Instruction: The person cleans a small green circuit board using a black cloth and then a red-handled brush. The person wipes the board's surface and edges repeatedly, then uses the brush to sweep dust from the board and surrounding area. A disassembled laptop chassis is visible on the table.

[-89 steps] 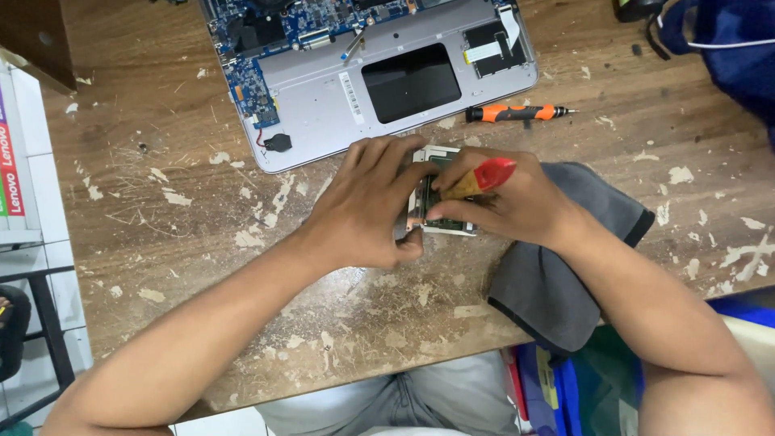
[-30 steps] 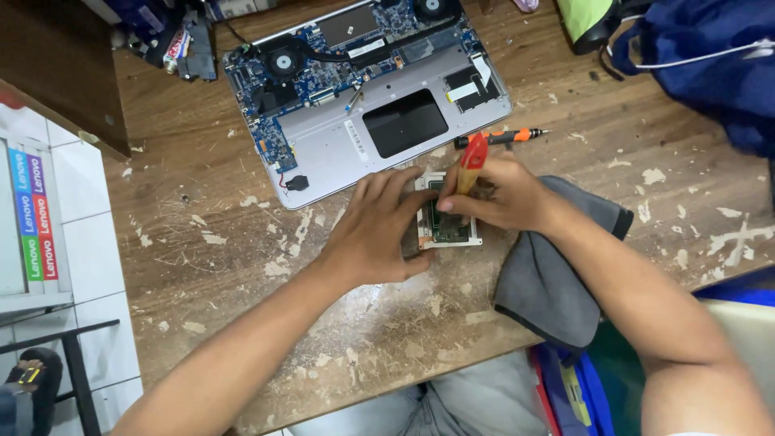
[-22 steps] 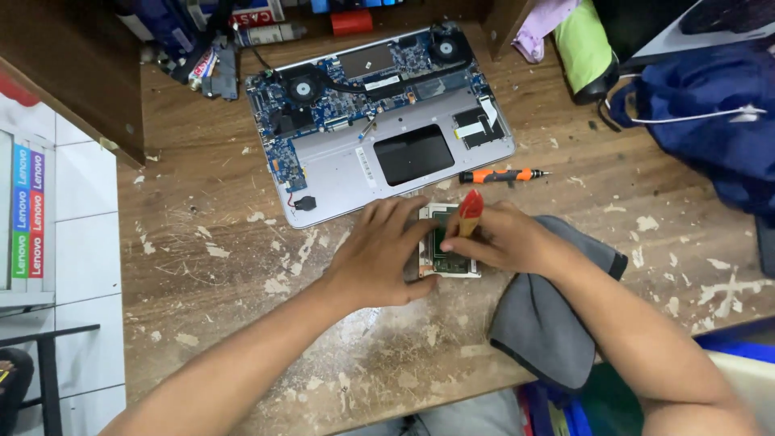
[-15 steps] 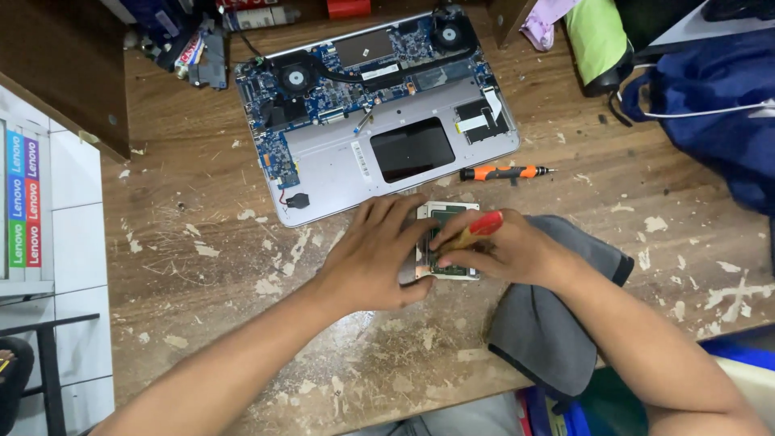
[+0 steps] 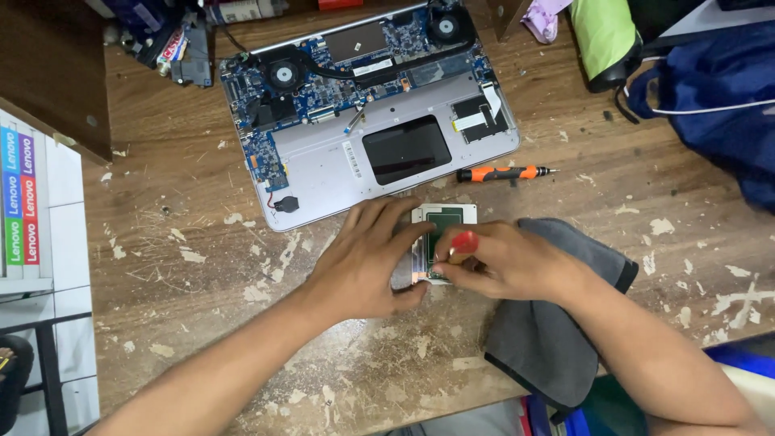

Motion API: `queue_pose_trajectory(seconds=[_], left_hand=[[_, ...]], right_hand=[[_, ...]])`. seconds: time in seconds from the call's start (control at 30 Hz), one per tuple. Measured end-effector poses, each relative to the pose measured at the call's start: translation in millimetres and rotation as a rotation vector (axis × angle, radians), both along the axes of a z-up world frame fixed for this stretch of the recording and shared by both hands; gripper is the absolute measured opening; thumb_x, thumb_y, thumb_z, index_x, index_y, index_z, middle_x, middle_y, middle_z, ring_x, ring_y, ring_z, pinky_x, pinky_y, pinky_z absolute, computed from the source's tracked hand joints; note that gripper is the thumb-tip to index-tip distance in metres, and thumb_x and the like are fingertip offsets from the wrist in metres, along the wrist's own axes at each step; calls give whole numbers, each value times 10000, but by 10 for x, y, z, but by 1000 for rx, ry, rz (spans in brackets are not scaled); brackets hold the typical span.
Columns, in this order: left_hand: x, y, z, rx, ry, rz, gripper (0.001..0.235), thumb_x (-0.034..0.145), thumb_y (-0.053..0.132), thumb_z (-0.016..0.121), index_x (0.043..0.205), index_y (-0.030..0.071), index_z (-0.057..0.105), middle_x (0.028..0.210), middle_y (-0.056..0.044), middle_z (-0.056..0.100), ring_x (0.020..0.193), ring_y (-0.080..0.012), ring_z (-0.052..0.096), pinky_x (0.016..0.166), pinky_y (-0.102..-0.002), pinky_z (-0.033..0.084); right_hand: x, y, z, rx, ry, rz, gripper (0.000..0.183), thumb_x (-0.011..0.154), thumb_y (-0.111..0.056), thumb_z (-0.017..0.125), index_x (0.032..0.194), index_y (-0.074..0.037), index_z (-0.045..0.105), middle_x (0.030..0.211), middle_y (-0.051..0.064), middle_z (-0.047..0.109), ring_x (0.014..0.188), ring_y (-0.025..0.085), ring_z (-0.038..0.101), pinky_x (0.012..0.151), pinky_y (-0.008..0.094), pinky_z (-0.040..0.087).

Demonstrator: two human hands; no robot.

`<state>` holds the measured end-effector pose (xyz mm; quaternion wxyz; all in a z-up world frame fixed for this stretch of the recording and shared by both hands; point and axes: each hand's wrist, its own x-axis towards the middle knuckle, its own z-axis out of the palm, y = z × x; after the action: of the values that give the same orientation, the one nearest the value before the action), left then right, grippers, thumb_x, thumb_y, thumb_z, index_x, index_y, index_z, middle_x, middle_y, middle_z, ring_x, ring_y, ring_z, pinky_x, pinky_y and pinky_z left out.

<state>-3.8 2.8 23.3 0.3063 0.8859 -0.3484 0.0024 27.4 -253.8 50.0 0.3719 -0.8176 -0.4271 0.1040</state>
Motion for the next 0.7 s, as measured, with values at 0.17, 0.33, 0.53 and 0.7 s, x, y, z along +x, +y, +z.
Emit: queue_pose_trajectory(seconds=[0.17,0.33,0.53,0.7], left_hand=[[13,-13,37,-7,17,-8,695,827,389,810,1386,-3,681,1522,-300,553,1402,-461,502,1184,-572,341],[16,-12,-16,1,1,-8,698,825,395,826,1381,-2,684,1528,-293,546,1397,-456,492,1179,-572,344],[18,-18,18,-2,17,-7,683,827,374,841,1369,-14,693,1529,-307,551,1410,-460,483,1180,-574,350],[24,-9,48,7,15,-16,683,821,374,847,1363,-13,695,1523,-311,552,1395,-456,493,1166,-573,361]], right_hand=[[10,81,81,69,50,-6,98,972,-123,783,1057,-109,735,739,111,768,634,313,791,536,394,645],[-7,-10,-103,56,76,-23,116,963,-84,771,1068,-66,723,715,158,767,604,333,782,517,414,640],[17,102,25,151,185,-52,140,982,-98,751,1120,-74,743,753,142,784,654,306,800,583,400,655],[-1,-35,-97,-32,81,-113,51,972,-78,727,1019,-83,707,608,108,715,485,258,702,437,333,583]])
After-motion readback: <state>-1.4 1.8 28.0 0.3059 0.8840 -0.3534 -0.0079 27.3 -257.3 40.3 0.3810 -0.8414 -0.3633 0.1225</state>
